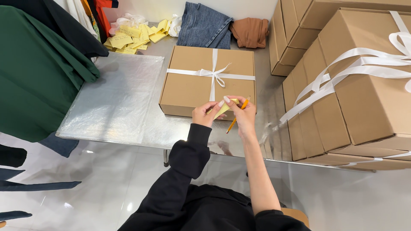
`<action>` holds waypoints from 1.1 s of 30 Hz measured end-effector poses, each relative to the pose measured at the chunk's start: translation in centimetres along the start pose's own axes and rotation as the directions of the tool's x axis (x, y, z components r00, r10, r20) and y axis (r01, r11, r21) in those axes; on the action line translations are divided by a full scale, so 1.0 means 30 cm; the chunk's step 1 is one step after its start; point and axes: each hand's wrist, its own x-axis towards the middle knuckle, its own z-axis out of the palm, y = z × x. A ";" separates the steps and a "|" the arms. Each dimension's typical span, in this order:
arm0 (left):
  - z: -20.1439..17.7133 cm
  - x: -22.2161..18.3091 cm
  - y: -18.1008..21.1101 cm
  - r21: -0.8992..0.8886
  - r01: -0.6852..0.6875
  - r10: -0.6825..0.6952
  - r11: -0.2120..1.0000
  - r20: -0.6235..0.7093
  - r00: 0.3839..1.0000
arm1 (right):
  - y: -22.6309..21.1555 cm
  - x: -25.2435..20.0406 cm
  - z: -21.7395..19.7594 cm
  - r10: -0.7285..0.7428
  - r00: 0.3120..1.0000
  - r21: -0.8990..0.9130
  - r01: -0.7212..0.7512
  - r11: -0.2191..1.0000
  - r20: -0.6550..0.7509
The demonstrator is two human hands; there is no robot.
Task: The person ties a white ribbon around a cardboard box, forming a bow. They then pick up a yellow sticky note and a pencil, write on the note, and place it on the box.
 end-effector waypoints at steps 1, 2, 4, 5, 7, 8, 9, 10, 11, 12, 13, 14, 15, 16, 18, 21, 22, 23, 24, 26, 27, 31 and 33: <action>0.001 -0.006 0.003 0.001 0.001 -0.001 1.000 0.000 1.000 | 0.013 0.006 -0.005 0.001 1.000 0.000 -0.001 1.000 0.000; 0.003 -0.011 0.007 0.006 0.001 -0.001 1.000 0.024 1.000 | 0.027 0.011 -0.011 0.010 1.000 -0.002 -0.010 1.000 -0.016; -0.008 -0.015 0.001 0.016 -0.003 0.002 1.000 0.048 0.999 | 0.039 0.007 -0.001 0.016 0.999 0.002 -0.016 1.000 -0.030; -0.015 -0.011 -0.009 0.036 -0.018 0.016 0.999 0.039 0.999 | 0.035 0.001 0.011 0.032 0.999 0.021 -0.031 0.999 -0.041; -0.031 0.000 -0.017 0.058 -0.038 0.036 0.998 0.031 0.999 | 0.019 -0.013 0.036 0.043 0.998 0.044 -0.041 0.998 -0.050; -0.040 0.006 -0.017 0.122 -0.066 0.062 0.990 0.038 0.997 | 0.008 -0.021 0.049 0.045 0.997 0.067 -0.041 0.997 -0.060; -0.051 0.004 -0.021 0.184 -0.090 0.083 0.979 0.044 0.996 | 0.001 -0.036 0.060 0.052 0.996 0.088 -0.046 0.995 -0.070; -0.068 0.030 -0.035 0.185 -0.090 0.084 0.979 0.041 0.996 | 0.027 -0.003 0.052 0.053 0.996 0.089 -0.047 0.995 -0.067; -0.090 0.042 -0.056 0.274 -0.143 0.133 0.951 0.054 0.990 | 0.060 0.020 0.042 0.050 0.992 0.087 -0.040 0.995 -0.120; -0.114 0.054 -0.077 0.360 -0.193 0.179 0.913 0.071 0.981 | 0.094 0.042 0.032 0.047 0.984 0.085 -0.032 0.996 -0.172; -0.133 0.059 -0.084 0.359 -0.185 0.175 0.915 0.059 0.983 | 0.087 0.042 0.025 0.053 0.985 0.079 -0.040 0.996 -0.164; -0.153 0.065 -0.091 0.381 -0.222 0.223 0.898 0.041 0.974 | 0.081 0.042 0.019 0.053 0.978 0.089 -0.035 0.995 -0.203; -0.176 0.067 -0.099 0.404 -0.255 0.269 0.878 0.022 0.963 | 0.078 0.040 0.014 0.056 0.969 0.100 -0.032 0.994 -0.242; -0.226 0.071 -0.104 0.406 -0.244 0.263 0.881 0.009 0.965 | 0.081 0.047 -0.023 0.064 0.970 0.094 -0.043 0.995 -0.233; -0.324 0.098 -0.102 0.124 -0.256 0.276 0.959 -0.190 0.942 | 0.077 0.079 -0.089 0.021 0.918 0.148 0.042 0.988 -0.396; -0.358 0.066 0.033 0.210 -0.270 0.321 0.940 -0.268 0.908 | -0.021 0.017 -0.062 0.003 0.923 0.086 0.032 0.996 -0.385; -0.322 0.069 0.008 0.209 -0.268 0.319 0.940 -0.271 0.908 | 0.003 0.019 -0.039 0.004 0.923 0.084 0.031 0.996 -0.384; -0.289 0.073 -0.014 0.360 -0.255 0.343 0.897 -0.205 0.917 | 0.026 0.021 -0.013 -0.054 0.955 0.025 0.064 0.998 -0.291; -0.257 0.077 -0.036 0.501 -0.244 0.354 0.830 -0.136 0.925 | 0.049 0.023 0.013 -0.106 0.976 -0.030 0.103 0.994 -0.191; -0.183 0.054 -0.021 0.610 -0.192 0.251 0.769 -0.013 0.968 | 0.097 0.023 0.075 -0.099 0.992 -0.068 0.094 0.993 -0.075; -0.142 0.046 -0.014 0.708 -0.162 0.126 0.687 0.103 0.987 | 0.119 0.027 0.103 -0.089 0.995 -0.105 0.092 0.990 0.034; -0.150 0.020 -0.013 0.509 0.036 -0.091 0.860 0.084 0.992 | 0.043 -0.023 0.127 -0.029 0.995 -0.089 0.038 0.995 0.096; -0.161 0.000 0.019 0.360 0.079 -0.134 0.930 0.131 0.982 | 0.075 -0.007 0.113 0.013 0.994 -0.078 -0.005 0.997 0.104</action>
